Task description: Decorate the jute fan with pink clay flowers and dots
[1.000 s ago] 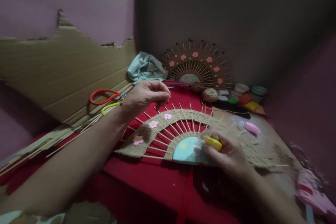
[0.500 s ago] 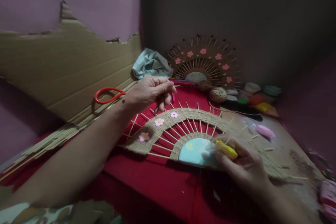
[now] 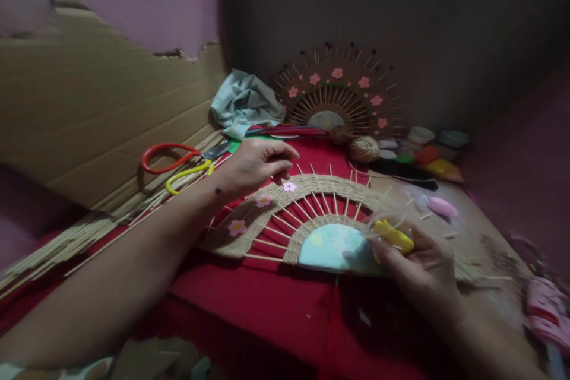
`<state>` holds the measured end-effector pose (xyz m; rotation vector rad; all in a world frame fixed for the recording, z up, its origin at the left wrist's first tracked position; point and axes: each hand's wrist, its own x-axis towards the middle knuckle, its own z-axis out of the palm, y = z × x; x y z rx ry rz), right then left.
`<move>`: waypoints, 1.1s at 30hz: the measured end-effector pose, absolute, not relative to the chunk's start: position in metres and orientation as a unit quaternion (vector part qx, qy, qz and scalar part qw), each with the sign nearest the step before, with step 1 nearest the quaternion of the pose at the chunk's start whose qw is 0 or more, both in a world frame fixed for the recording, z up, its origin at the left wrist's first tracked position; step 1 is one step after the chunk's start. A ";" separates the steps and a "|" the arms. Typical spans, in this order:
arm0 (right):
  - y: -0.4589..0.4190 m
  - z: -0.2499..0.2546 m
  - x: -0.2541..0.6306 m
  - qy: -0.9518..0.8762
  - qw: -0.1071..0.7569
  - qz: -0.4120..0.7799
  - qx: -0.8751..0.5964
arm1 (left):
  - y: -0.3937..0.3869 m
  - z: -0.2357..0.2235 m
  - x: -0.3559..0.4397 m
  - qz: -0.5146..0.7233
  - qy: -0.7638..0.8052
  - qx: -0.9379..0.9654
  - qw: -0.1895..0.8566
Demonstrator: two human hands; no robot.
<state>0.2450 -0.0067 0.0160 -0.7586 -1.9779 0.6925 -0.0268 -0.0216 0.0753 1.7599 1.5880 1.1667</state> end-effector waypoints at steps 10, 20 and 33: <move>-0.008 0.018 0.245 -0.810 0.448 0.247 -0.288 | -0.013 0.063 -0.028 0.339 0.638 0.681 0.117; -0.007 0.021 0.242 -0.815 0.458 0.250 -0.251 | 0.001 0.045 -0.030 0.258 0.655 0.708 0.053; -0.007 0.027 0.240 -0.824 0.449 0.231 -0.257 | 0.010 0.025 -0.032 0.217 0.636 0.739 0.042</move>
